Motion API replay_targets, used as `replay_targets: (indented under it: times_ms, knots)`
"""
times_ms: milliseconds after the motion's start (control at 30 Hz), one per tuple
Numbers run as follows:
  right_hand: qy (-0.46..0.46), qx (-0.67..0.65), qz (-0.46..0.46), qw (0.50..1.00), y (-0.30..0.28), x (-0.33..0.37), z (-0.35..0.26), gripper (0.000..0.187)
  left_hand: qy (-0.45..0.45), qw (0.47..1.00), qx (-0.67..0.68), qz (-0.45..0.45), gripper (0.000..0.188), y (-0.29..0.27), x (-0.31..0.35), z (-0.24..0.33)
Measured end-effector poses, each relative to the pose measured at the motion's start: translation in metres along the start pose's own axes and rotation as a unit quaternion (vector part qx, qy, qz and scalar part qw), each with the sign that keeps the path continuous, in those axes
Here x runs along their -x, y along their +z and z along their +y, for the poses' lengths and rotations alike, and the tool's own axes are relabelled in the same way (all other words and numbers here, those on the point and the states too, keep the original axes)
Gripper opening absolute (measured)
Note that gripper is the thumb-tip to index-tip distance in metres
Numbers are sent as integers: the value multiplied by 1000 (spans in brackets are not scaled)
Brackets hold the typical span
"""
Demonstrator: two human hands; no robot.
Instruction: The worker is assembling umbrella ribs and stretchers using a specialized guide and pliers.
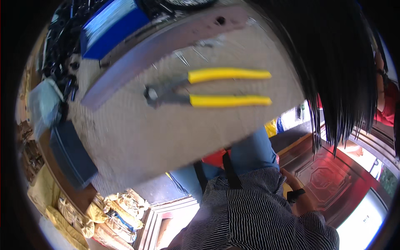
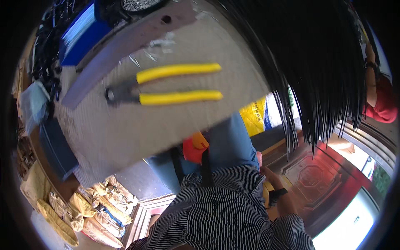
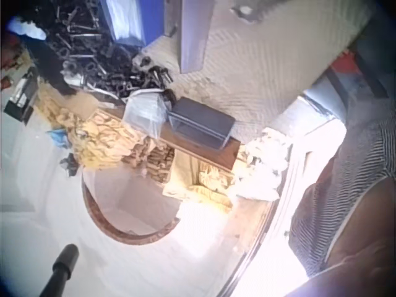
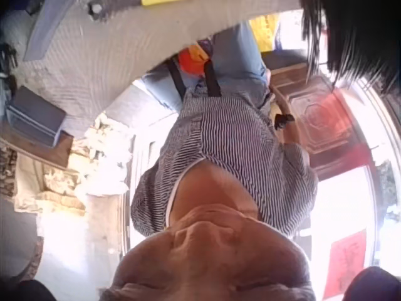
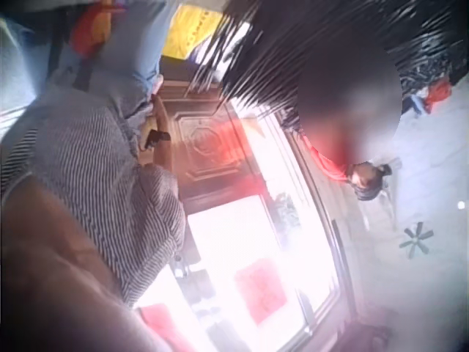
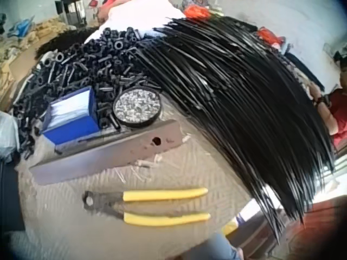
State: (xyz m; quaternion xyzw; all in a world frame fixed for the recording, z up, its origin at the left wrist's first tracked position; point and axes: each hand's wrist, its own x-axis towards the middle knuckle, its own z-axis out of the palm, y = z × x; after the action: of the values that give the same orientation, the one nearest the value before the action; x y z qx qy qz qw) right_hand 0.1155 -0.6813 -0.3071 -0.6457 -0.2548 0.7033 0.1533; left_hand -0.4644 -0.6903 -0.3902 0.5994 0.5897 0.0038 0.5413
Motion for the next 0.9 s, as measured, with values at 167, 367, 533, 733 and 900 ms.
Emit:
replay_targets:
  times_ms: [167, 367, 533, 733, 900]
  knots:
    - [237, 3, 105, 966, 19, 24, -127, 34, -27, 998, 38, -48, 17, -48, -7, 28]
    - [404, 588, -267, 647, -15, 170, -118, 17, -42, 991, 62, -113, 16, -91, 26, 49]
    - [490, 554, 54, 670, -110, 291, -67, 18, -52, 986, 70, -145, 15, -106, 26, 48]
    - [509, 516, 309, 616, -145, 271, -111, 30, -22, 980, 78, -183, 14, -63, -15, 14]
    - [459, 382, 381, 705, -163, 201, -64, 18, -33, 979, 90, -182, 13, -10, 2, -6]
